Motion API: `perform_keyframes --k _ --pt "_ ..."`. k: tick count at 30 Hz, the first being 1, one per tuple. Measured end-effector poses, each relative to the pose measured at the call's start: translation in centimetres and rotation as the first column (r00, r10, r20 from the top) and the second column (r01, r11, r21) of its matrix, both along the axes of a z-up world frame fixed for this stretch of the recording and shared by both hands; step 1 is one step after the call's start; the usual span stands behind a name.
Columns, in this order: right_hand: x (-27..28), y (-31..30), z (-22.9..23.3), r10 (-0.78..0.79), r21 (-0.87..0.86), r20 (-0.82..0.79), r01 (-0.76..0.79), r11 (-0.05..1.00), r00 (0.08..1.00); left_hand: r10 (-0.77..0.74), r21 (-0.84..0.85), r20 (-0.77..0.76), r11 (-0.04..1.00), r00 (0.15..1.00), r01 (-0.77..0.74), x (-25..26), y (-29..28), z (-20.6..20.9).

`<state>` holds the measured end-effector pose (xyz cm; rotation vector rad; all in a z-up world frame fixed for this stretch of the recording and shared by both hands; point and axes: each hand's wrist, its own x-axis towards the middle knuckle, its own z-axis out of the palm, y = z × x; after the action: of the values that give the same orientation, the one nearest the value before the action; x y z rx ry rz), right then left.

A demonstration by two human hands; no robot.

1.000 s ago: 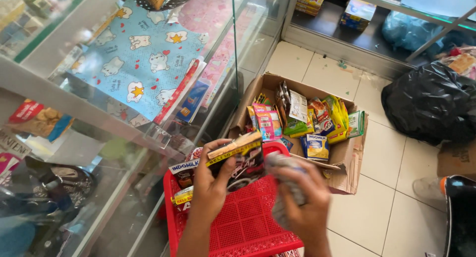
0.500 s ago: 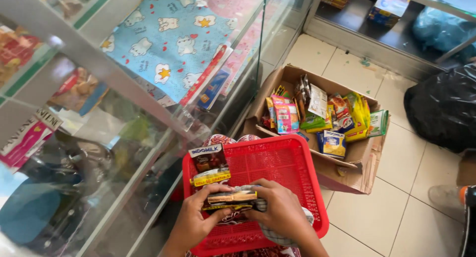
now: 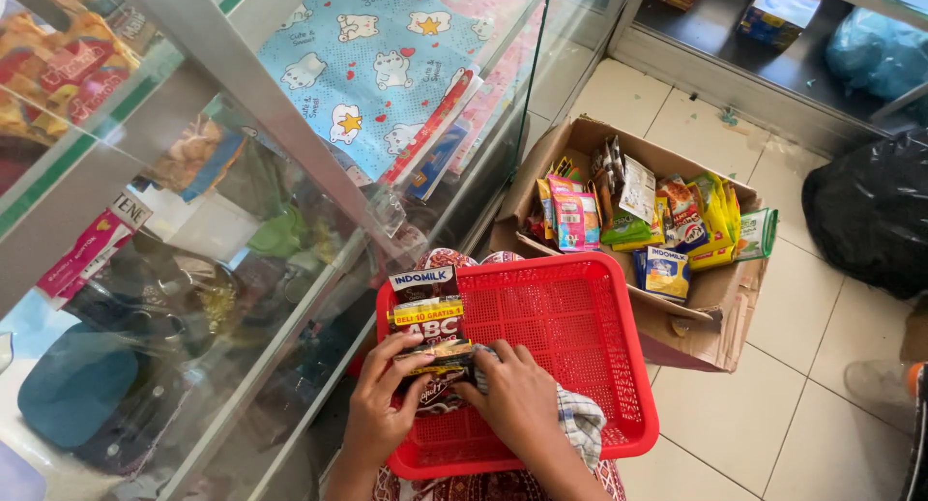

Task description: Picking various grocery items from a box, wiping them with a cloth, and placing them into a red plastic basket.

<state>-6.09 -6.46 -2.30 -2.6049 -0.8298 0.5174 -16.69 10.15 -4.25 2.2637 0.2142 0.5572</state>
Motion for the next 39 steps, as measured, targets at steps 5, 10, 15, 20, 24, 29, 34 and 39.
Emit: perform_keyframes --k 5,10,15,20,24,29,34,39 --pt "-0.5 -0.3 -1.2 0.013 -0.018 0.031 -0.013 1.000 0.999 0.013 -0.043 0.027 0.999 1.000 -0.012 -0.2 -0.5 0.6" --pt "0.8 -1.3 2.6 -0.051 -0.144 -0.089 0.038 0.989 0.995 -0.028 0.035 0.035 0.999 0.999 0.026 -0.5 -1.2 1.1" --pt "1.5 -3.5 5.1 -0.115 -0.112 -0.063 0.107 0.988 0.991 -0.029 0.194 0.060 0.981 0.998 0.017 0.3 -1.9 1.8" --pt "2.5 -6.2 6.9 -0.145 -0.084 -0.066 0.139 0.987 0.987 -0.105 0.331 0.089 0.941 0.990 0.070 1.6 -3.0 2.9" --pt "2.1 -5.9 6.1 -0.023 -0.138 -0.139 0.003 0.990 0.990 -0.057 0.347 0.129 0.938 0.990 0.008 0.5 -2.8 1.1" --pt "-0.6 -3.4 2.0 0.091 -0.052 -0.135 -0.099 0.994 0.987 -0.018 0.254 0.126 0.967 0.992 -0.014 -1.5 -1.6 -0.3" --pt "-0.8 -1.3 0.3 0.071 -0.031 -0.131 -0.076 0.997 0.989 -0.053 0.209 0.114 0.977 0.992 0.028 -1.2 -0.6 -1.1" --pt "-0.5 -0.6 -0.7 0.032 -0.040 -0.066 -0.035 0.999 0.997 -0.047 0.047 0.089 0.998 0.995 0.043 0.6 -0.4 -1.7"
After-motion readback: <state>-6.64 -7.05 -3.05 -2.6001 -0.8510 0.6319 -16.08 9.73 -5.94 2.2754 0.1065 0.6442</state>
